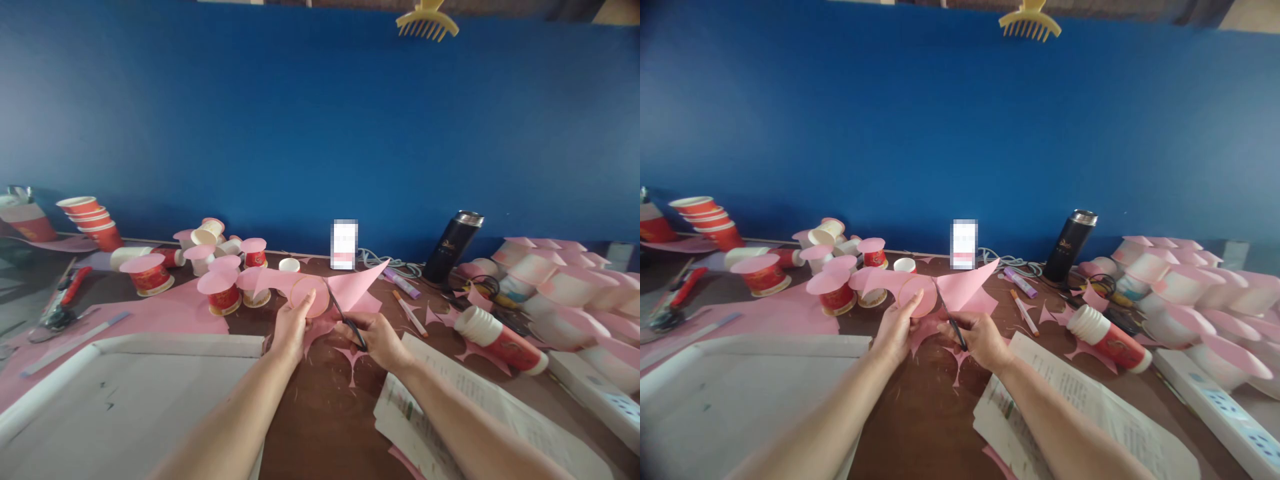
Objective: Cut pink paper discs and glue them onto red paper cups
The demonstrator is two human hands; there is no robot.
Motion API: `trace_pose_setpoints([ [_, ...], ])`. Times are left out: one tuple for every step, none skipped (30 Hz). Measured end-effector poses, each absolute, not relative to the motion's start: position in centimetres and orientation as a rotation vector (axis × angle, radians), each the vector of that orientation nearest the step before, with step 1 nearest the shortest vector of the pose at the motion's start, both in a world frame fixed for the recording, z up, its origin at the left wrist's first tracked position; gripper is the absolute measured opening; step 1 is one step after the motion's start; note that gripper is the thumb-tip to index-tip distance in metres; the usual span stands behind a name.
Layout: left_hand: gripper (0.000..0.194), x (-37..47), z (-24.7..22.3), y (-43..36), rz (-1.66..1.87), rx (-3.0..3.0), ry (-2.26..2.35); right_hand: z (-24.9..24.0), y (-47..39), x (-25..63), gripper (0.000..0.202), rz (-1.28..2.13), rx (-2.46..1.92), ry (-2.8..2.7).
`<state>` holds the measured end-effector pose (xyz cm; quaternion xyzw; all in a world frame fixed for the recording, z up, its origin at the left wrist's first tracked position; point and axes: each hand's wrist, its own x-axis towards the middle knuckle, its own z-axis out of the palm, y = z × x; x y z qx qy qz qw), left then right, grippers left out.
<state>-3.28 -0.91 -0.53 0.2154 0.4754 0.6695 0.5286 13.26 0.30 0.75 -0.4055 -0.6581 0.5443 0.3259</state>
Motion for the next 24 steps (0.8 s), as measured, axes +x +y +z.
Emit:
trace_pose_setpoints([
  [0.044, -3.3, -0.6, -0.9, 1.594, 0.514, 1.155, 0.9, 0.2, 13.2, 0.048, 1.426, -1.051, -1.735],
  [0.044, -3.4, -0.7, -0.9, 1.59, 0.522, 1.181, 0.9, 0.2, 13.2, 0.048, 1.429, -1.043, -1.739],
  [0.043, -3.4, -0.8, -0.9, 1.591, 0.534, 1.21, 0.9, 0.2, 13.2, 0.049, 1.438, -1.041, -1.736],
  [0.043, -3.5, -0.9, -0.9, 1.593, 0.548, 1.236, 0.8, 0.2, 13.2, 0.05, 1.45, -1.04, -1.727],
  [0.043, -3.5, -1.0, -0.9, 1.597, 0.562, 1.251, 0.7, 0.3, 13.3, 0.051, 1.459, -1.036, -1.718],
  [0.042, -3.4, -1.0, -0.9, 1.6, 0.573, 1.251, 0.6, 0.4, 13.3, 0.053, 1.467, -1.03, -1.707],
  [0.042, -3.3, -0.9, -1.0, 1.602, 0.582, 1.235, 0.5, 0.5, 13.3, 0.055, 1.473, -1.024, -1.698],
  [0.041, -3.2, -0.8, -1.0, 1.605, 0.592, 1.206, 0.4, 0.5, 13.3, 0.055, 1.473, -1.02, -1.694],
  [0.041, -3.1, -0.7, -1.1, 1.605, 0.605, 1.172, 0.4, 0.6, 13.4, 0.055, 1.465, -1.02, -1.694],
  [0.041, -3.0, -0.6, -1.2, 1.599, 0.623, 1.144, 0.5, 0.6, 13.4, 0.055, 1.454, -1.024, -1.693],
  [0.041, -3.0, -0.5, -1.3, 1.595, 0.642, 1.131, 0.6, 0.6, 13.4, 0.055, 1.445, -1.033, -1.691],
  [0.041, -2.9, -0.4, -1.3, 1.59, 0.662, 1.133, 0.8, 0.6, 13.4, 0.056, 1.438, -1.043, -1.689],
  [0.04, -2.9, -0.4, -1.3, 1.589, 0.681, 1.141, 1.0, 0.6, 13.4, 0.056, 1.431, -1.055, -1.685],
  [0.04, -2.9, -0.5, -1.4, 1.591, 0.696, 1.15, 1.2, 0.5, 13.4, 0.057, 1.426, -1.063, -1.683],
  [0.041, -3.0, -0.5, -1.4, 1.593, 0.705, 1.154, 1.4, 0.5, 13.4, 0.058, 1.423, -1.072, -1.682],
  [0.042, -3.0, -0.6, -1.3, 1.596, 0.71, 1.153, 1.5, 0.5, 13.4, 0.058, 1.418, -1.078, -1.684],
  [0.043, -3.0, -0.8, -1.3, 1.596, 0.711, 1.146, 1.5, 0.5, 13.4, 0.057, 1.41, -1.08, -1.686],
  [0.044, -3.1, -0.9, -1.2, 1.593, 0.714, 1.137, 1.5, 0.5, 13.4, 0.056, 1.402, -1.079, -1.69],
  [0.044, -3.1, -1.0, -1.2, 1.592, 0.717, 1.13, 1.4, 0.6, 13.4, 0.055, 1.396, -1.078, -1.694],
  [0.045, -3.1, -1.1, -1.1, 1.592, 0.72, 1.126, 1.2, 0.6, 13.4, 0.054, 1.393, -1.078, -1.698],
  [0.044, -3.2, -1.2, -1.1, 1.595, 0.718, 1.122, 1.1, 0.7, 13.5, 0.053, 1.393, -1.079, -1.7],
  [0.043, -3.1, -1.3, -1.1, 1.599, 0.713, 1.118, 0.9, 0.8, 13.5, 0.053, 1.398, -1.077, -1.702],
  [0.042, -3.1, -1.3, -1.1, 1.603, 0.706, 1.117, 0.8, 0.8, 13.5, 0.053, 1.405, -1.073, -1.701],
  [0.04, -3.1, -1.2, -1.1, 1.607, 0.696, 1.114, 0.7, 0.9, 13.5, 0.053, 1.414, -1.068, -1.698],
])
